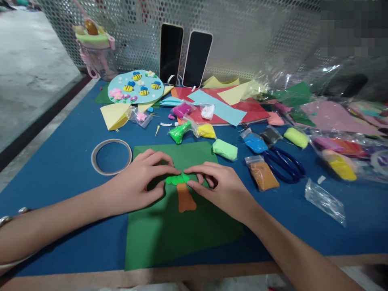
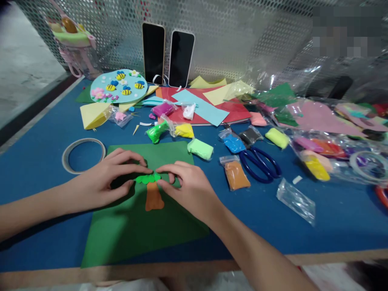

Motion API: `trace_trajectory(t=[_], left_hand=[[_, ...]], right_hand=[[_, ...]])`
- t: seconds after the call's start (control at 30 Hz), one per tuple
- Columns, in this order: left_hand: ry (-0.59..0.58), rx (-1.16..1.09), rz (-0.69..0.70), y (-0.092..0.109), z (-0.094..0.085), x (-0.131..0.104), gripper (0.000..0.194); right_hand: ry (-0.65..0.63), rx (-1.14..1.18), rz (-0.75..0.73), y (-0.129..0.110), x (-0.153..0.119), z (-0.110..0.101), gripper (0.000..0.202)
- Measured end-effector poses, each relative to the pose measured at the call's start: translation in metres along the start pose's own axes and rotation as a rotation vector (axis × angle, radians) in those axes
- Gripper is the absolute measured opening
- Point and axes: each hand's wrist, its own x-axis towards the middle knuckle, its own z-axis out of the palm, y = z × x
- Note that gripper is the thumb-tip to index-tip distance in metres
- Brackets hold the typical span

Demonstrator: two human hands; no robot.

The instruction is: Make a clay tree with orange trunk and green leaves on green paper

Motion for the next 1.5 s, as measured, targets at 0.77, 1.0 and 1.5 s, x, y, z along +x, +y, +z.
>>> trace_trajectory(t=[0.77,1.0,1.5], left_hand=[[0.028,0.189,0.098,0.005,0.006,0.006,0.039],[0.052,0.191,0.107,0.004,0.007,0.004,0.039],[0.057,0.205,0.122,0.003,0.007,0.003,0.041]], right_hand=[[0.066,0.032,-0.162,0.002,-0.006,-0.005,0.017],[0.062,0.012,-0.164,0.002,-0.008,-0.005,0.024],[0.038,-0.078,-0.173,-0.005,-0.013,-0.007,0.027]])
